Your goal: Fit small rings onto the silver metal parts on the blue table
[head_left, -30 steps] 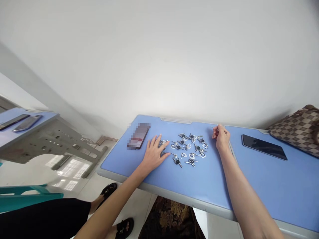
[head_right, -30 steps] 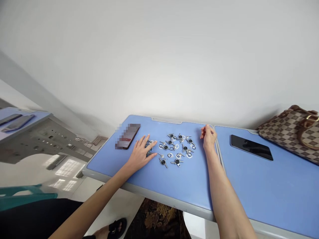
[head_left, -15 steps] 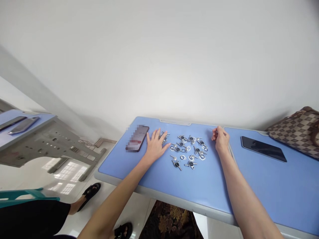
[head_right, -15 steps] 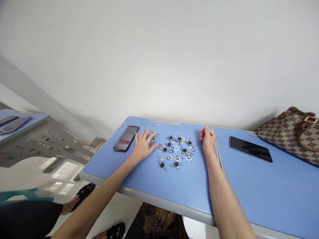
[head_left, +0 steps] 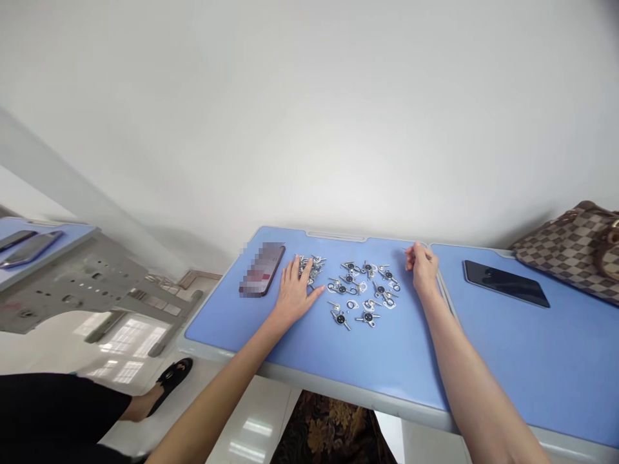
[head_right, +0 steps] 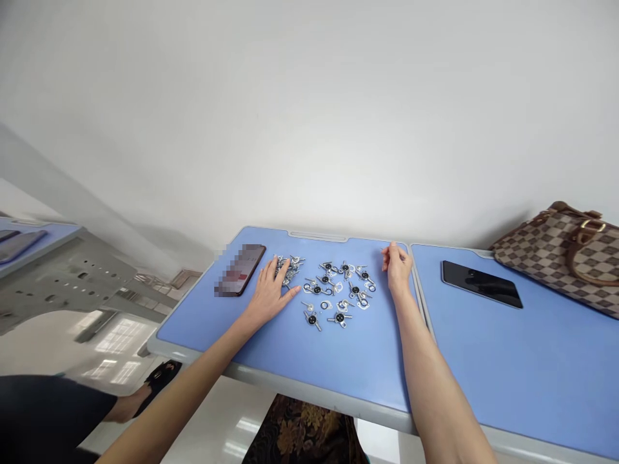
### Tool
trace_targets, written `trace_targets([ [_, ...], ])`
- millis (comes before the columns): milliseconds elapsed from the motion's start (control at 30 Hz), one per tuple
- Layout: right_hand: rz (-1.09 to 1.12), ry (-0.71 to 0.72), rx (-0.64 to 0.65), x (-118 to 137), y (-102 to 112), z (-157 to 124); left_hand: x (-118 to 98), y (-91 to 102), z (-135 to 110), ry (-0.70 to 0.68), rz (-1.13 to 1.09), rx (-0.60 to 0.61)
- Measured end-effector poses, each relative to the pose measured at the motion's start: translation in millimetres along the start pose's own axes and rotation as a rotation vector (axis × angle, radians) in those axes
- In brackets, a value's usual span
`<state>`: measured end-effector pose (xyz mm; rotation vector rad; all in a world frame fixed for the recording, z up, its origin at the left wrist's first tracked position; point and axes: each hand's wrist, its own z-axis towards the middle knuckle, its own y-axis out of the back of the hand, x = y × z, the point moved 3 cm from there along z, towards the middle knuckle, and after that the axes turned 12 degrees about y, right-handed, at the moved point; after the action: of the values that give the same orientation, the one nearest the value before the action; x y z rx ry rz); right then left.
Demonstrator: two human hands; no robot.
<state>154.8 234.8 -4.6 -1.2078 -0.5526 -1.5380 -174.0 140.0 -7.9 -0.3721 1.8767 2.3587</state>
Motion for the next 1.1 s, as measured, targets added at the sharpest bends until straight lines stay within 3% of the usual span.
trace_targets([
  [400,-0.029,0.018,0.021,0,0,1,-15,-9.6,47,0.043,-0.064,0.021],
  [667,0.002,-0.017,-0.011,2,1,2,-3,19.5,35,-0.055,-0.196,-0.134],
  [1000,0.006,-0.060,-0.071,11,0,1,3,27.9,39,-0.180,-0.063,-0.059],
  [1100,0.067,-0.069,0.000,28,-8,-8,1,30.4,37,-0.236,-0.030,-0.044],
])
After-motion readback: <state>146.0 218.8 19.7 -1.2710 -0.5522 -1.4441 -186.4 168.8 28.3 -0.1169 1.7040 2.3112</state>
